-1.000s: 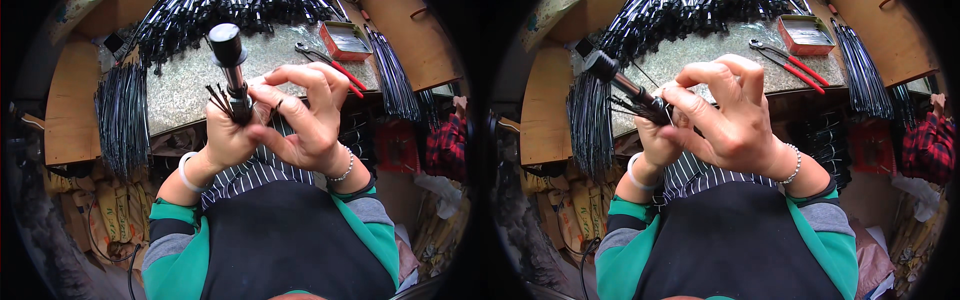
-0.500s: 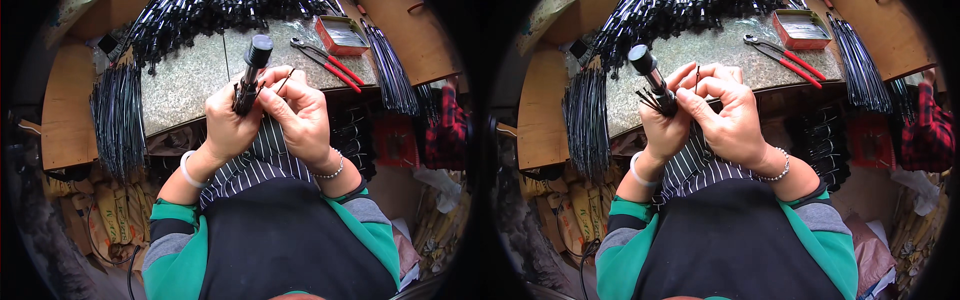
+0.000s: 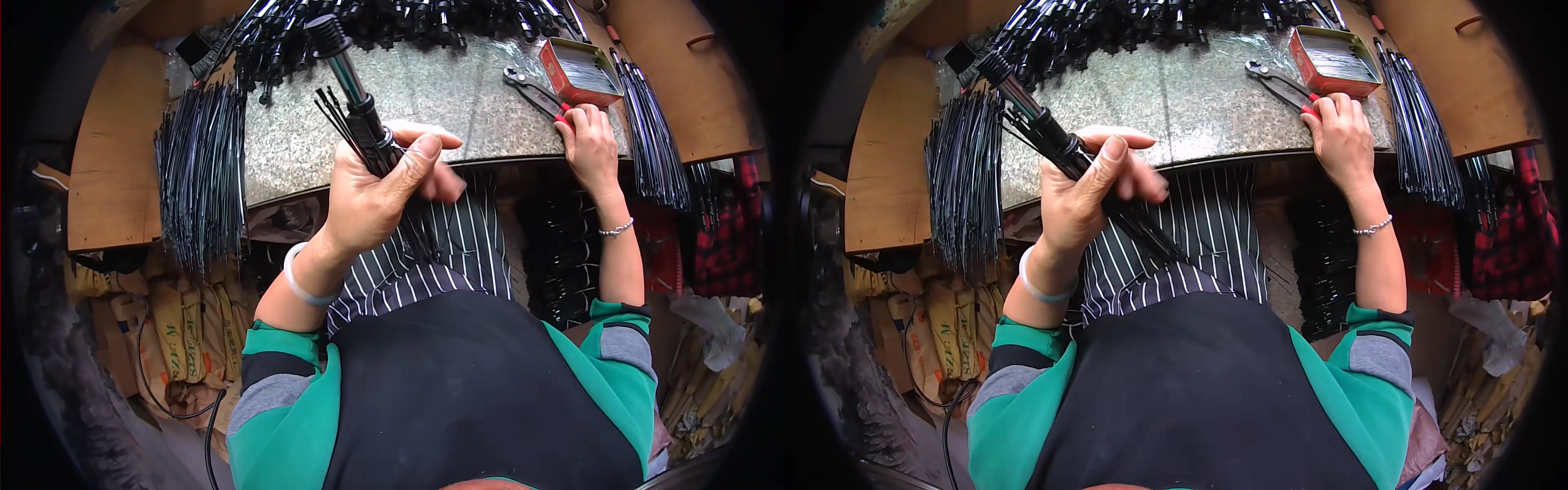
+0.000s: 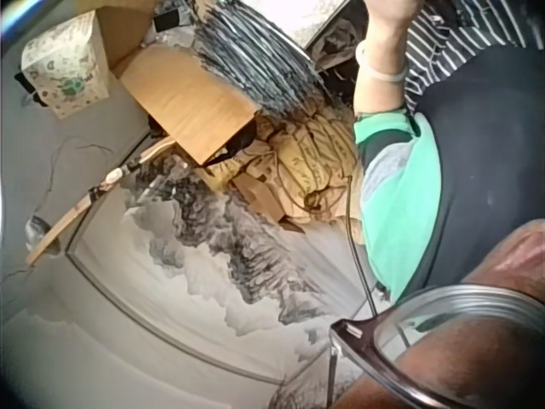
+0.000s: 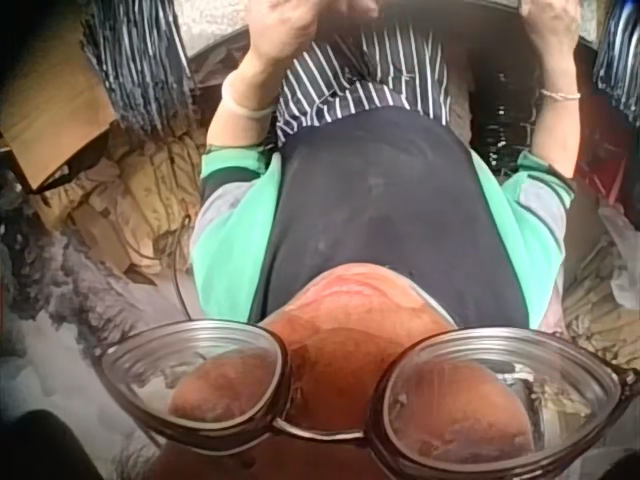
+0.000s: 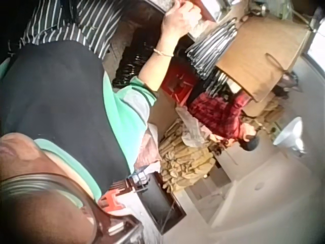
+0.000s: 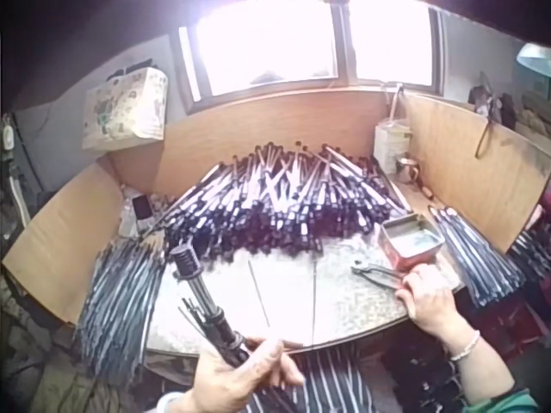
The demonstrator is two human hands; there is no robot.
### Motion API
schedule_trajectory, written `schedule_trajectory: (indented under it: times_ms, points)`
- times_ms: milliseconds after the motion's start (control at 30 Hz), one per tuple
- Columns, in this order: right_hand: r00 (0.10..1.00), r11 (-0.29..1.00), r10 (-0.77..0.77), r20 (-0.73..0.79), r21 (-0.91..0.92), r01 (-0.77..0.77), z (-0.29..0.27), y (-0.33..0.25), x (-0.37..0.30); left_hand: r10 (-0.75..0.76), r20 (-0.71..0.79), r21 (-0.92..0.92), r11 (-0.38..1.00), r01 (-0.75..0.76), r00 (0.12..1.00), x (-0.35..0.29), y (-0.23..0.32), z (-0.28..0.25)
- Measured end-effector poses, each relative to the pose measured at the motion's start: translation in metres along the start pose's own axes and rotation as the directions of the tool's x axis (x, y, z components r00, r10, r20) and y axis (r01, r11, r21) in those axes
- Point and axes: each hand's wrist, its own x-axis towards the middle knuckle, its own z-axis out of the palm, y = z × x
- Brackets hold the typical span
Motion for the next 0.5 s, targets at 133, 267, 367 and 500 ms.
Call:
schedule_trajectory:
  times_ms: [133,267,367,500]
  points:
    - [0.771,0.054,0.184,0.609,0.777,-0.627,-0.031,-0.001,-0.007,-0.003,0.004,0.104,0.995,0.003,1.000,0.001,-0.002,-0.004]
    - [0.767,-0.206,-0.120,0.631,0.740,-0.640,-0.087,-0.045,-0.004,0.062,-0.057,0.184,0.982,-0.051,0.996,0.005,-0.011,-0.001]
    - [0.727,-0.171,-0.293,0.621,0.714,-0.679,-0.100,-0.061,-0.004,0.086,-0.081,0.254,0.965,-0.064,0.993,0.007,-0.012,0.000]
    - [0.704,-0.163,-0.319,0.634,0.695,-0.700,-0.109,-0.074,-0.002,0.051,-0.087,0.254,0.967,-0.027,0.995,0.008,-0.014,0.001]
